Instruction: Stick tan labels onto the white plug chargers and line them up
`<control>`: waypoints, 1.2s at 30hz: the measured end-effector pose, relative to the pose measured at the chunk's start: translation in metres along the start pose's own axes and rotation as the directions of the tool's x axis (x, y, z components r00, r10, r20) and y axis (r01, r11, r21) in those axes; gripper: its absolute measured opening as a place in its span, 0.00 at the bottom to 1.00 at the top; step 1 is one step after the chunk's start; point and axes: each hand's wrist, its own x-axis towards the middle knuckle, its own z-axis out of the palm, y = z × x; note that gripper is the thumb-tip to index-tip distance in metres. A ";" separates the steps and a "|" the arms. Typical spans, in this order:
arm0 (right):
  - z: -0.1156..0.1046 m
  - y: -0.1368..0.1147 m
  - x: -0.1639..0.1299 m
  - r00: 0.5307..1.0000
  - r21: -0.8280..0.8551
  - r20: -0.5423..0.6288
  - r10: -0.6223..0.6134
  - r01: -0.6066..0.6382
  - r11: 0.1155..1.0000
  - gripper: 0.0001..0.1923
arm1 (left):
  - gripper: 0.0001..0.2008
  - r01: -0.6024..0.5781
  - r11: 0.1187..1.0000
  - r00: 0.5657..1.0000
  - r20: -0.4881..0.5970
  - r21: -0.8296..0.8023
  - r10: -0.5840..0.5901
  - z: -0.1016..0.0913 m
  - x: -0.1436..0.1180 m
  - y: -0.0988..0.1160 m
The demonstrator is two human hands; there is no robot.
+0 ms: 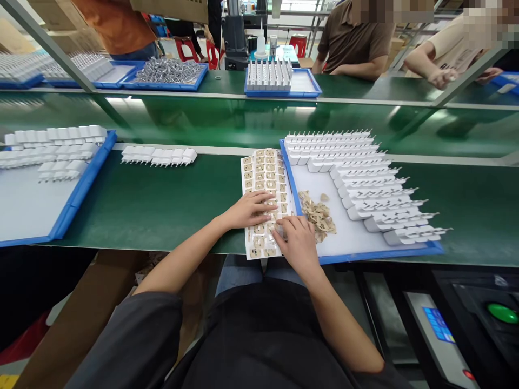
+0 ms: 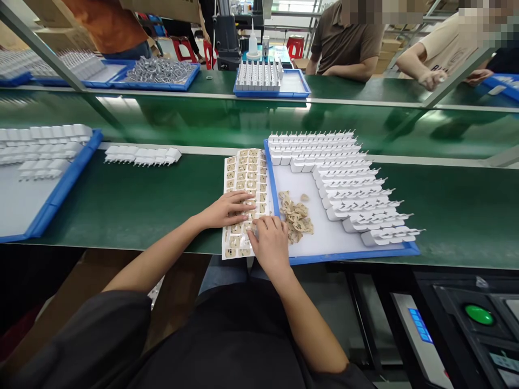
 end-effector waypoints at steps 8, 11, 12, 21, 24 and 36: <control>-0.020 0.016 -0.004 0.979 0.368 0.080 -0.190 0.148 0.918 0.05 | 0.20 0.025 1.000 1.000 0.007 -0.019 -0.025 0.003 -0.003 0.000; -0.040 0.033 -0.023 0.985 0.640 0.020 -0.174 0.121 0.759 0.04 | 0.18 0.058 0.998 0.998 0.014 -0.009 -0.058 0.000 0.000 0.006; -0.045 0.040 -0.030 0.992 0.673 -0.009 -0.123 0.097 0.734 0.04 | 0.17 0.079 0.997 0.997 0.009 0.010 -0.079 0.000 0.004 0.010; -0.047 0.077 -0.055 0.998 0.840 0.048 -0.039 -0.019 0.542 0.05 | 0.25 -0.060 0.982 0.989 -0.123 0.180 0.083 0.038 0.151 0.106; -0.048 0.078 -0.054 0.996 0.843 0.046 -0.072 0.000 0.538 0.04 | 0.25 -0.099 0.966 0.987 -0.102 0.237 0.126 0.066 0.194 0.127; -0.039 0.075 -0.058 0.969 0.923 -0.143 0.201 0.057 0.381 0.04 | 0.22 0.133 0.575 0.942 -0.078 -0.807 -0.326 0.024 0.129 0.125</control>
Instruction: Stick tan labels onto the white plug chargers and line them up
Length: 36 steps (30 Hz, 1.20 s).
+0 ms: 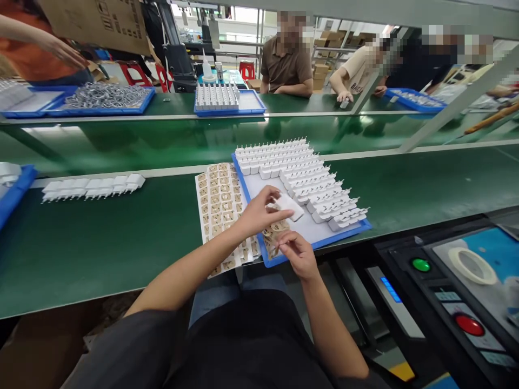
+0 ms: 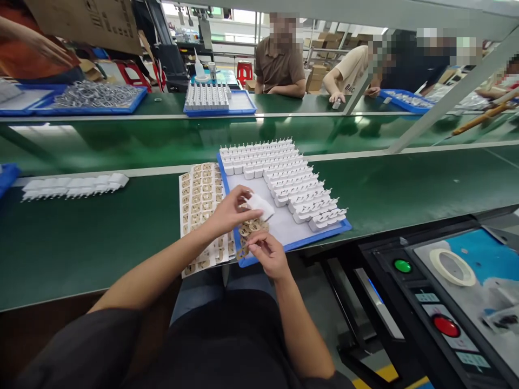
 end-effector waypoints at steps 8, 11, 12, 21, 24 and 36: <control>0.046 -0.032 0.010 0.990 0.059 0.126 -0.058 0.051 0.997 0.01 | 0.26 0.240 0.811 0.939 -0.085 -0.534 -0.334 -0.039 -0.101 -0.005; 0.058 -0.032 0.012 0.991 0.068 0.127 -0.042 0.034 0.997 0.02 | 0.26 0.207 0.808 0.951 -0.081 -0.551 -0.299 -0.043 -0.120 -0.018; 0.060 -0.032 0.012 0.990 0.075 0.134 -0.037 0.027 0.997 0.02 | 0.27 0.188 0.828 0.958 -0.087 -0.529 -0.273 -0.045 -0.125 -0.022; 0.079 -0.032 0.010 0.984 0.052 0.121 0.133 -0.140 0.989 0.05 | 0.26 -0.058 0.985 0.988 -0.135 0.164 0.081 -0.057 -0.151 -0.020; 0.081 -0.034 0.008 0.982 0.049 0.103 0.160 -0.165 0.985 0.06 | 0.27 -0.091 0.953 0.967 -0.202 0.289 0.153 -0.059 -0.156 -0.020; 0.087 -0.039 0.014 0.976 -0.024 -0.001 0.216 -0.216 0.976 0.02 | 0.23 -0.173 0.920 0.944 -0.207 0.352 0.257 -0.058 -0.162 -0.007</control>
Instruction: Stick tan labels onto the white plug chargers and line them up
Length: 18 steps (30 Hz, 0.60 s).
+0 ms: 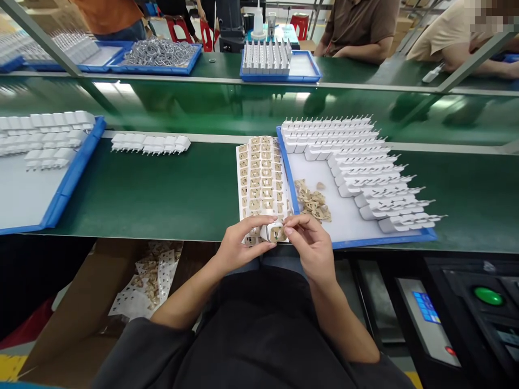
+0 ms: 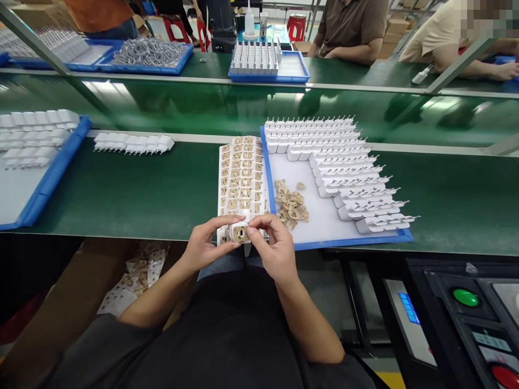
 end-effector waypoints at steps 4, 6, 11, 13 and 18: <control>0.000 0.001 -0.001 1.000 0.010 0.003 -0.004 0.004 1.000 0.01 | 0.24 -0.006 1.000 1.000 0.004 -0.002 0.006 0.000 0.000 0.000; 0.000 0.000 0.000 1.000 0.002 0.004 -0.004 0.004 1.000 0.02 | 0.23 0.002 1.000 1.000 0.002 0.002 -0.002 0.000 0.000 0.000; 0.000 -0.001 0.000 1.000 -0.036 -0.001 -0.008 0.008 0.999 0.03 | 0.23 0.012 1.000 1.000 -0.001 0.004 -0.012 0.000 -0.001 0.000; 0.001 0.000 -0.001 1.000 -0.056 0.002 -0.021 0.021 0.998 0.03 | 0.23 0.001 1.000 1.000 -0.002 0.005 -0.001 0.000 -0.001 0.001; 0.003 0.001 -0.002 0.998 -0.119 -0.009 -0.063 0.061 0.991 0.02 | 0.23 -0.035 0.999 0.999 0.001 0.021 0.035 0.000 0.001 0.004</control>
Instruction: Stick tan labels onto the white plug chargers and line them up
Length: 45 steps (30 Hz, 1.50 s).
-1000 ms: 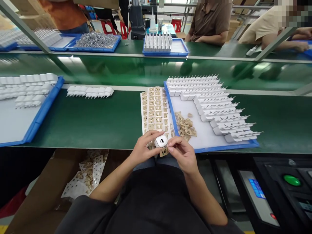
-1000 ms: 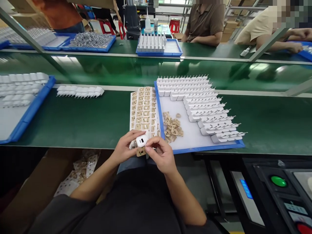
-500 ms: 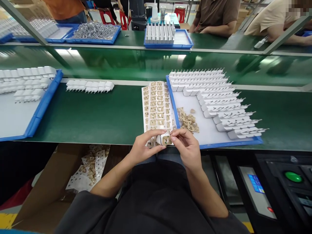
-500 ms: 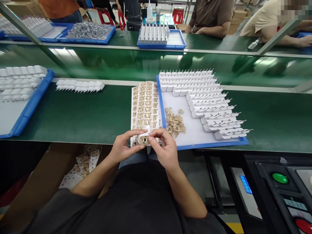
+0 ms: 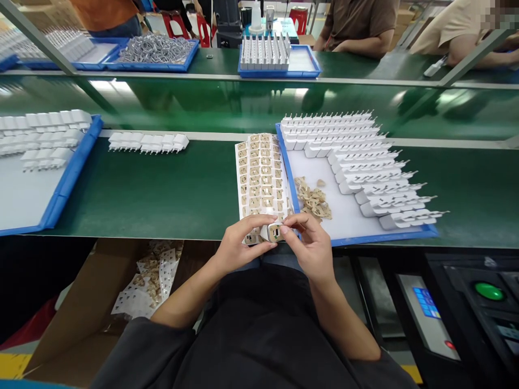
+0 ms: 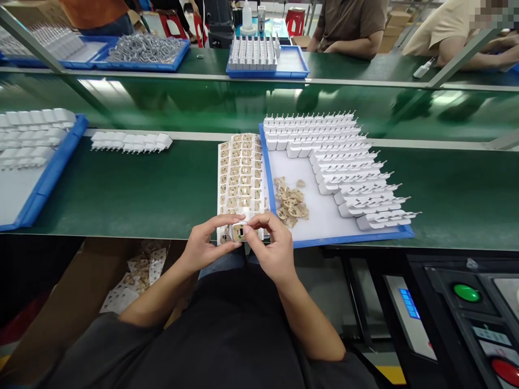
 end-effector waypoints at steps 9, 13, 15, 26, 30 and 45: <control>0.005 -0.005 0.000 0.975 -0.365 -0.080 -0.209 0.167 0.916 0.05 | 0.22 -0.057 0.998 0.996 -0.066 0.022 0.058 0.004 -0.003 -0.002; 0.002 0.003 0.004 0.999 -0.046 -0.034 -0.029 0.027 0.999 0.04 | 0.23 -0.101 0.995 0.985 -0.140 -0.014 0.098 0.010 -0.006 -0.005; 0.003 0.006 0.005 0.997 0.144 0.069 0.039 -0.049 0.988 0.05 | 0.25 -0.156 0.988 0.975 -0.155 0.015 0.156 0.012 -0.005 -0.005; 0.019 0.005 0.001 0.996 0.390 0.030 0.083 -0.088 0.917 0.05 | 0.26 -0.351 0.919 0.910 -0.165 0.181 0.380 0.015 0.000 -0.009; 0.017 0.009 0.002 0.995 0.388 0.053 0.082 -0.096 0.917 0.04 | 0.26 -0.312 0.942 0.928 -0.173 0.119 0.330 0.014 -0.002 -0.010; -0.006 -0.006 0.008 0.858 -0.125 0.240 -0.454 0.491 0.862 0.07 | 0.23 0.041 0.990 0.979 -0.193 -0.132 -0.066 0.009 -0.015 -0.013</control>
